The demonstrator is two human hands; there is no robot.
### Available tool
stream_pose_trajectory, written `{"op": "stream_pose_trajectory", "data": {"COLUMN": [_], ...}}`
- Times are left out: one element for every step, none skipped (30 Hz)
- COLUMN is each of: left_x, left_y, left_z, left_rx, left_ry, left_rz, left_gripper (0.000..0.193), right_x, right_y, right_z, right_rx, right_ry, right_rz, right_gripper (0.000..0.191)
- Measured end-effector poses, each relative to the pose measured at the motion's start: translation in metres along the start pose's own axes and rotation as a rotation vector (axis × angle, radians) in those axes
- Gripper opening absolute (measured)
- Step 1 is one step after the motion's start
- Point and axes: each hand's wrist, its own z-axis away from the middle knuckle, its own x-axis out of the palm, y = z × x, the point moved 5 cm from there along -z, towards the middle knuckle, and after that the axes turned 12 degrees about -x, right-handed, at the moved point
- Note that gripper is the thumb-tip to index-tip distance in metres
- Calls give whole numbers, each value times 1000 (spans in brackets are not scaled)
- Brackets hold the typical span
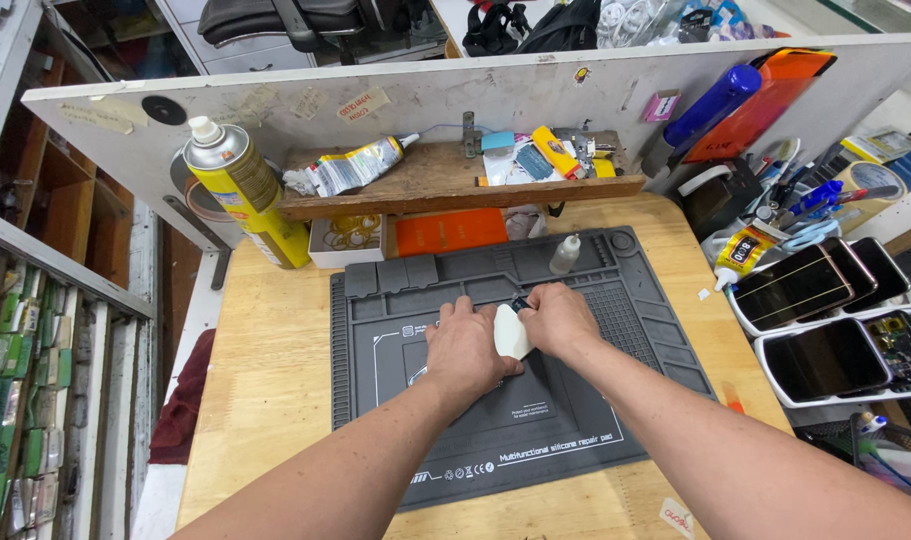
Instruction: The person applies liquid adhesive from a small bottle along the edges of a white smartphone back panel placed on a silicone repair mat. They repeatedly run the bottle tip along the perimeter, then use a white cloth to wipe excess adhesive from the edges.
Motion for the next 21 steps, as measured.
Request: {"op": "stream_pose_trajectory", "data": {"left_x": [0,0,0,0,0,0,-1,-1,0,1,1,-1,-2,-1,-1,-1,-2,-1,-1,-1,-1], "left_y": [0,0,0,-1,-1,-1,-1,-2,-2,-2,-2,-2,-1,-1,-1,-2,-2,-1,-1,0,-1], "left_z": [0,0,0,1,1,1,0,0,1,2,3,2,1,1,1,1,1,0,0,0,0], "left_rx": [8,15,18,22,28,37,30,21,15,19,24,30,33,34,31,20,12,6,13,17,18], "left_ry": [12,23,32,33,36,44,44,42,34,32,36,42,42,36,31,28,27,23,26,28,31], "left_rz": [8,15,22,27,34,41,37,32,30,35,40,44,41,38,36,28,21,14,15,16,17], "left_gripper": [75,75,75,77,78,80,78,75,73,74,76,77,76,76,75,76,77,78,78,79,79], "right_x": [-1,-2,-2,-2,-1,-3,-3,-3,-3,-3,-4,-5,-7,-7,-7,-7,-7,-7,-7,-7,-6], "right_y": [-1,-2,-4,-7,-9,-12,-14,-15,-15,-12,-10,-8,-7,-5,-4,-4,-3,-2,-3,-3,-5], "right_z": [1,2,4,10,17,22,22,22,22,20,16,11,7,5,3,1,-1,-1,0,3,5], "right_rx": [-15,-29,-45,-89,-134,-181,-182,-183,-177,-120,-68,-17,-6,10,22,27,34,44,33,21,6], "right_ry": [14,27,35,76,119,168,162,152,141,101,67,33,17,-5,-29,-41,-49,-57,-29,-5,19], "right_rz": [18,36,51,61,72,84,98,110,126,112,96,80,87,94,101,85,71,57,71,85,98], "right_gripper": [20,20,20,20,19,19,19,19,19,20,20,20,21,21,22,23,24,25,24,24,24]}}
